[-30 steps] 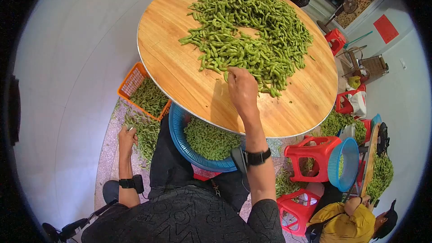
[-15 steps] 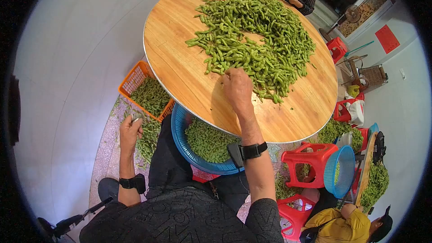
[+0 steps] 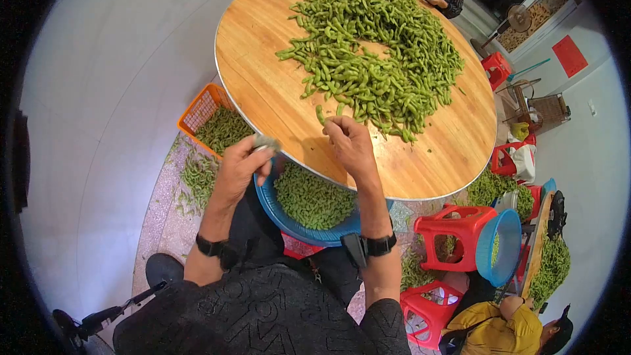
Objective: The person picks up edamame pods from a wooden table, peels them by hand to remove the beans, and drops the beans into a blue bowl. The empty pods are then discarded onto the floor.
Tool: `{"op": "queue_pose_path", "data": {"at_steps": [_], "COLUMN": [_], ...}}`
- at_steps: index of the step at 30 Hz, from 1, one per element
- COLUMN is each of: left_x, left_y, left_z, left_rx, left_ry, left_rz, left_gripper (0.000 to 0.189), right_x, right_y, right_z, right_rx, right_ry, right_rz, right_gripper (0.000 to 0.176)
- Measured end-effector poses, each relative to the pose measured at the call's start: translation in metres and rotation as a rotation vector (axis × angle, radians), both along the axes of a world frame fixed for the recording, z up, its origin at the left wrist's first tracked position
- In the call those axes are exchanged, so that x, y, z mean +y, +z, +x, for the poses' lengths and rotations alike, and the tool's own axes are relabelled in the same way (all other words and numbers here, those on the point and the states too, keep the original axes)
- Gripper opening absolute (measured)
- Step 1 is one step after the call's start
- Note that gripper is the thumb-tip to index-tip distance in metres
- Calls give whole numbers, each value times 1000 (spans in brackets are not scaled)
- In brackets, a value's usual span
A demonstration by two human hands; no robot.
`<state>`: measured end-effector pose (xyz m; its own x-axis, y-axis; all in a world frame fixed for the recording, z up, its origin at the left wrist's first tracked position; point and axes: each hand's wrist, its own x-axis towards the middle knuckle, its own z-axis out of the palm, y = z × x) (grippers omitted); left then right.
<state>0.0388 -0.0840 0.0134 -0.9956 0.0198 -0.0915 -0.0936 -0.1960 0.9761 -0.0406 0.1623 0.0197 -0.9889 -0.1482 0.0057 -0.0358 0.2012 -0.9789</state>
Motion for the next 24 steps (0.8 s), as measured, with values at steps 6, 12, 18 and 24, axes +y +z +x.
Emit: {"op": "queue_pose_path", "data": {"at_steps": [6, 12, 18, 24], "left_x": [47, 59, 62, 63], "left_y": [4, 5, 9, 12], "left_z": [-16, -9, -4, -2], "left_rx": [-13, -25, -48, -34], "left_ry": [-234, -330, -361, -389], "left_rz": [136, 214, 169, 188], "left_gripper": [19, 17, 16, 17], "right_x": [9, 17, 19, 25], "right_y": [-4, -1, -4, 6], "right_z": [65, 94, 105, 112], "right_rx": [-124, -77, 89, 132], "right_ry": [11, -12, -39, -25], "right_rz": [-342, -305, -189, -94], "right_gripper": [22, 27, 23, 22]}}
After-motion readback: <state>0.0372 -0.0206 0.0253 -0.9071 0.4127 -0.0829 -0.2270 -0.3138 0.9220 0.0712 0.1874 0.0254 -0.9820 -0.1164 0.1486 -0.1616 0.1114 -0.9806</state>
